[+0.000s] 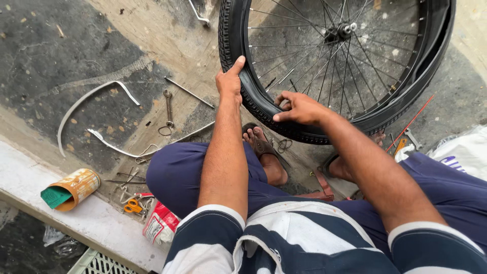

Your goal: The person sits on the ground and uses tire levers to remove a bicycle tire from its rim. They then insert a new inner tube into the tire and use the levers to seat the tire back onto the rim.

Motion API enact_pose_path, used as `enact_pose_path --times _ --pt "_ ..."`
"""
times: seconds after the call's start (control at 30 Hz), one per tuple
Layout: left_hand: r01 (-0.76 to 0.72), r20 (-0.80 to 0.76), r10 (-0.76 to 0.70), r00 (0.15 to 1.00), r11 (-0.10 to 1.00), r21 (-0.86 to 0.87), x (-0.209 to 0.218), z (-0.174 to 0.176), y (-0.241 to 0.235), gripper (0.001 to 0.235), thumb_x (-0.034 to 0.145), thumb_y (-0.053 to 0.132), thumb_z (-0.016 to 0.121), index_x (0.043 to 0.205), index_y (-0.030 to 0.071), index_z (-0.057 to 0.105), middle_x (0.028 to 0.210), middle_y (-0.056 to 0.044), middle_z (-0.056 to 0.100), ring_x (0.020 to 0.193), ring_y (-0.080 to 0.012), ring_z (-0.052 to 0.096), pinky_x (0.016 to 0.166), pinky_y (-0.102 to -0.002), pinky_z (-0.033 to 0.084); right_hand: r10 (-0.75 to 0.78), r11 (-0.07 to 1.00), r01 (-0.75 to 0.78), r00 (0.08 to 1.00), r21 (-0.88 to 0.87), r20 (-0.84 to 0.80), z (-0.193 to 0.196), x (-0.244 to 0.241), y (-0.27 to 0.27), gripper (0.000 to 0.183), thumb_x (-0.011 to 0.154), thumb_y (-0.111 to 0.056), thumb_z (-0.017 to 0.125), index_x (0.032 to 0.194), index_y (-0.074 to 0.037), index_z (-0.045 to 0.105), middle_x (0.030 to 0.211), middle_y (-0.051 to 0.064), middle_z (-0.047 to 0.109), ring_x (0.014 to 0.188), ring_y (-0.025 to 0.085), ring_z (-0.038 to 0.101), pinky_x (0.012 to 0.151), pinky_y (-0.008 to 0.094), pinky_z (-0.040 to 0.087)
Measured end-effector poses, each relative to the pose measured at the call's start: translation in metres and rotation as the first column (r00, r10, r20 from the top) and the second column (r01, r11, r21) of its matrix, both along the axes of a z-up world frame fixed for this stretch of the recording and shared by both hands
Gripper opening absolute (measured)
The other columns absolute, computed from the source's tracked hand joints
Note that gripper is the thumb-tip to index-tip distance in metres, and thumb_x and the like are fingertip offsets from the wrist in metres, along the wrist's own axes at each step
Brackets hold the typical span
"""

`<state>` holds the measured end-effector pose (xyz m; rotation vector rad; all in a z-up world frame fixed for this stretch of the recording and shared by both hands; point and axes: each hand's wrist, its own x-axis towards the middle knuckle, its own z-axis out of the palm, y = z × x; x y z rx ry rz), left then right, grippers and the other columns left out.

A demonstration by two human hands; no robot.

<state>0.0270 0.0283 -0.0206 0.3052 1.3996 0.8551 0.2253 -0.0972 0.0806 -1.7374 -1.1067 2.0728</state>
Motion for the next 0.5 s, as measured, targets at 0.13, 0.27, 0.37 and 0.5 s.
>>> enact_pose_path --times 0.13,0.27,0.37,0.5 --pt "0.099 -0.116 -0.091 0.989 0.993 0.064 -0.003 0.0 0.004 0.041 0.079 0.015 0.088 0.11 -0.005 0.071 0.1 -0.012 0.077 0.081 -0.021 0.075 0.072 -0.035 0.061 0.177 0.97 -0.198 0.973 0.143 0.148 -0.01 0.022 0.004 0.048 0.093 -0.039 0.073 0.13 -0.009 0.07 0.112 0.008 0.078 0.104 0.025 0.073 0.096 0.039 0.054" --pt "0.073 -0.004 -0.073 0.997 0.996 0.045 -0.001 0.004 0.012 0.04 0.077 0.014 0.088 0.108 -0.005 0.071 0.094 -0.013 0.075 0.072 -0.0223 0.072 0.065 -0.037 0.061 0.245 0.914 -0.362 0.852 0.183 0.463 -0.004 0.018 0.01 0.049 0.104 -0.042 0.059 0.139 -0.008 0.063 0.124 0.018 0.07 0.114 0.032 0.065 0.101 0.044 0.048" --pt "0.064 -0.011 -0.064 0.998 0.998 0.013 0.001 0.009 0.014 0.04 0.077 0.015 0.088 0.106 -0.004 0.07 0.091 -0.013 0.075 0.07 -0.0219 0.072 0.063 -0.037 0.061 0.27 0.904 -0.316 0.944 0.287 0.189 -0.03 0.01 0.028 0.056 0.103 -0.04 0.061 0.145 -0.004 0.052 0.138 0.019 0.059 0.126 0.035 0.055 0.103 0.045 0.041" --pt "0.063 -0.022 -0.063 0.998 0.998 0.024 0.001 0.014 0.014 0.039 0.076 0.015 0.088 0.105 -0.005 0.07 0.09 -0.013 0.075 0.069 -0.0229 0.072 0.061 -0.037 0.06 0.217 0.976 -0.217 0.976 0.005 0.017 -0.042 -0.003 0.037 0.057 0.092 -0.04 0.065 0.139 -0.008 0.058 0.131 0.013 0.07 0.122 0.029 0.066 0.102 0.043 0.05"
